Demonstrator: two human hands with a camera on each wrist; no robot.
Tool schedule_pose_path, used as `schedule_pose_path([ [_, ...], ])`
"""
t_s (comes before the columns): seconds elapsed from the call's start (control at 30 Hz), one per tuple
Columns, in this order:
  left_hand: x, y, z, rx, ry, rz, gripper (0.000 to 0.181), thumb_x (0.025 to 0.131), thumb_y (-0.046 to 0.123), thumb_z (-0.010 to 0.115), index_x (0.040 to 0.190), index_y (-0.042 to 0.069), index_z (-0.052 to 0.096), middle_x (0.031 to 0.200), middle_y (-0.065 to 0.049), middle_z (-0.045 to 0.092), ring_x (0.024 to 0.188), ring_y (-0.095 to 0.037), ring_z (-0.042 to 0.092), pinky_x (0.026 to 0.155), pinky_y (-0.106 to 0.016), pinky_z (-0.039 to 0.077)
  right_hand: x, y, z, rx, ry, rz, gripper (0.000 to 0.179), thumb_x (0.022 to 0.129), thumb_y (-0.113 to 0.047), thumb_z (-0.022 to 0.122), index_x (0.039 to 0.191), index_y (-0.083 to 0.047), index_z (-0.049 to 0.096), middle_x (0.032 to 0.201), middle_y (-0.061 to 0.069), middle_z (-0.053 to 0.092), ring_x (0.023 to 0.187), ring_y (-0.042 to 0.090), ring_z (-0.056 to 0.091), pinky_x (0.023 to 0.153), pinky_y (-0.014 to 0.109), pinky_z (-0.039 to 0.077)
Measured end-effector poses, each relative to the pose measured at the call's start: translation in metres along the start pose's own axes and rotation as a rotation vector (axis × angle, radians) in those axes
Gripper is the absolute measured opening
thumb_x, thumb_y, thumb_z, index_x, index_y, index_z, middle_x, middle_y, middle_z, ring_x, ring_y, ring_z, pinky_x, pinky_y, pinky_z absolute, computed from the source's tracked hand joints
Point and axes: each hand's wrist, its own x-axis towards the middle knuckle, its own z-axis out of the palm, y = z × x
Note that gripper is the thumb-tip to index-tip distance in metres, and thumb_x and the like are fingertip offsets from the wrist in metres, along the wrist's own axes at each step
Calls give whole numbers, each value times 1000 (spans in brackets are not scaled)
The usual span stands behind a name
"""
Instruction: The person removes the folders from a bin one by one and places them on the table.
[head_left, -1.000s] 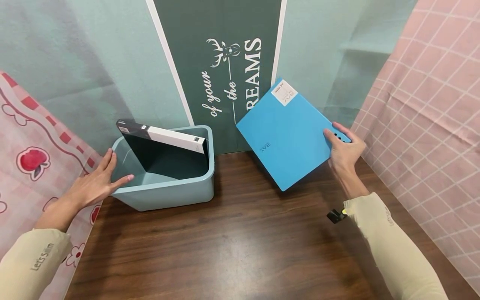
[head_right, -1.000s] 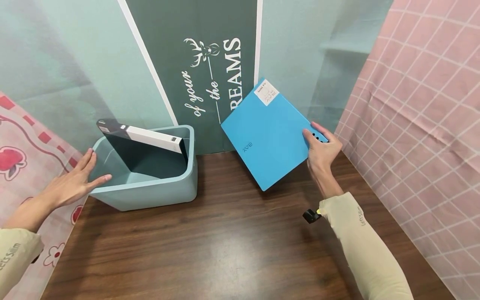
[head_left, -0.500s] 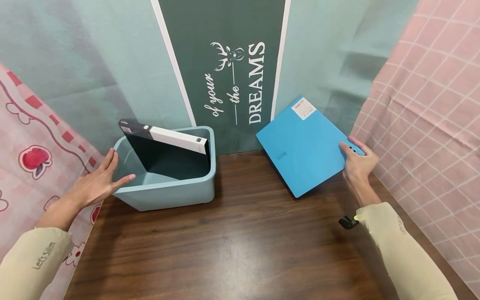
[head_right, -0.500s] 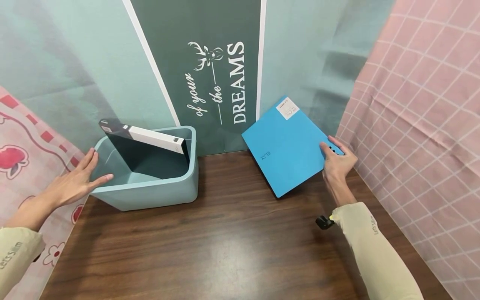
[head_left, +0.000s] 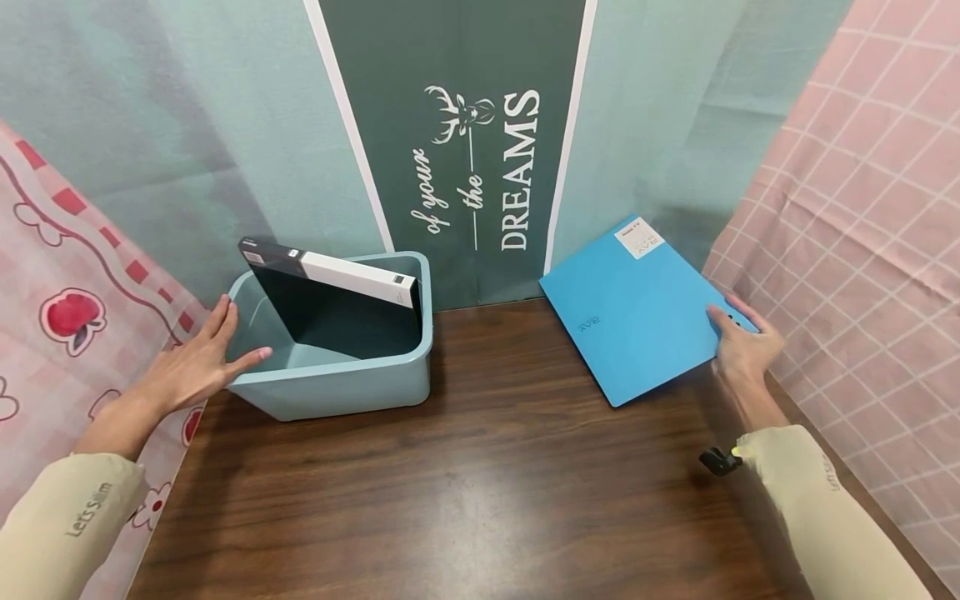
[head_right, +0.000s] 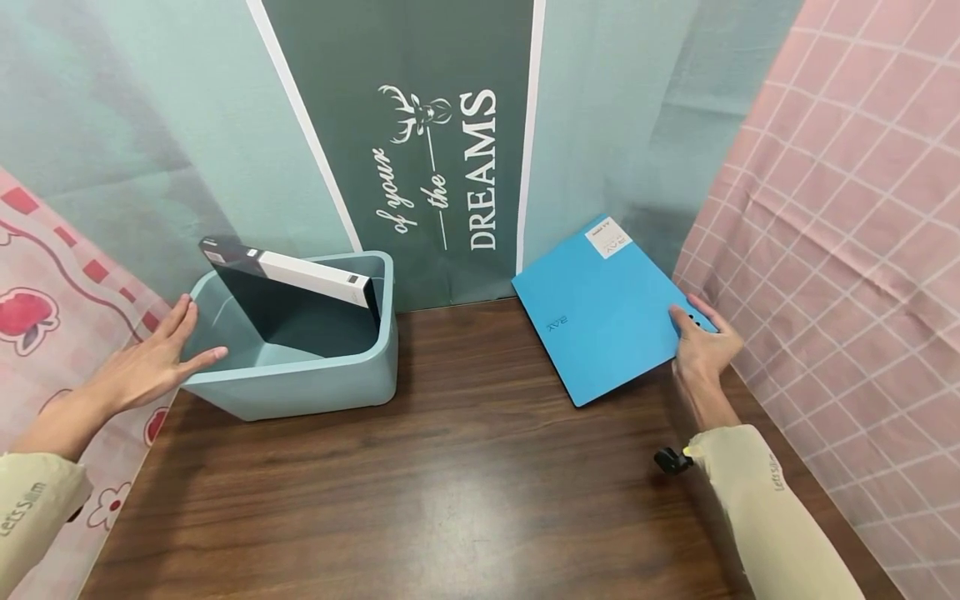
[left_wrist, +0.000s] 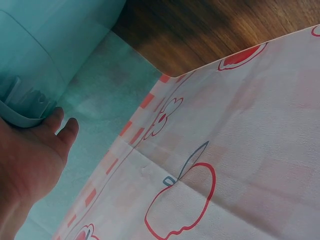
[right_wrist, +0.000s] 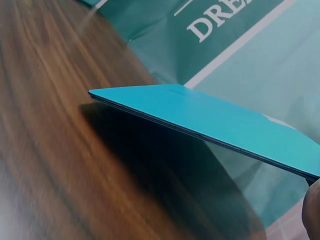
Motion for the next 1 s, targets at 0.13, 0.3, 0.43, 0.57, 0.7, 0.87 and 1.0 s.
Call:
schedule_pose_path([
  [0.13, 2, -3, 0, 0, 10, 9, 101, 107, 59, 44, 165, 1, -14, 172, -20, -26, 154, -62, 10, 107, -87, 23, 3, 1, -12, -14, 35, 30, 51, 69, 6, 96, 117, -8, 83, 123, 5, 66, 75, 10, 74, 68, 18, 60],
  [0.3, 7, -6, -2, 3, 11, 14, 101, 107, 60, 44, 165, 1, -14, 172, -20, -26, 152, -64, 13, 105, -86, 29, 10, 5, -28, 6, 108, 33, 52, 65, 9, 97, 113, -7, 83, 94, 2, 69, 69, 11, 71, 64, 18, 58],
  [0.43, 11, -7, -4, 7, -3, 11, 102, 107, 61, 43, 165, 1, -14, 172, -19, -27, 152, -64, 14, 104, -84, 32, 15, 10, -38, 41, 153, 9, 54, 63, 13, 97, 112, -5, 83, 115, 3, 68, 73, 11, 73, 68, 17, 59],
  [0.57, 16, -9, -5, 9, -5, 11, 102, 106, 62, 43, 165, 1, -14, 172, -20, -26, 151, -65, 17, 102, -82, 36, 19, 14, -46, 88, 166, -10, 56, 64, 18, 93, 115, -1, 81, 150, 0, 50, 83, 11, 74, 71, 18, 60],
  [0.7, 20, -11, -6, 9, -2, 20, 102, 107, 62, 43, 165, 1, -14, 172, -21, -26, 151, -65, 16, 101, -81, 38, 22, 17, -53, 107, 184, -5, 58, 64, 21, 92, 117, 1, 80, 155, 1, 47, 84, 11, 74, 71, 19, 61],
  [0.87, 24, -14, -7, 9, -2, 27, 101, 107, 61, 43, 165, 1, -14, 172, -21, -26, 151, -65, 16, 102, -82, 37, 26, 19, -62, 97, 236, -1, 59, 62, 18, 95, 117, 1, 80, 135, 1, 63, 74, 9, 73, 68, 18, 60],
  [1.0, 28, -16, -8, 10, 0, 27, 102, 107, 61, 43, 164, 1, -15, 172, -21, -26, 150, -65, 16, 105, -85, 30, 28, 21, -69, 101, 268, 10, 60, 61, 18, 95, 116, -1, 81, 101, 2, 74, 66, 8, 66, 64, 16, 58],
])
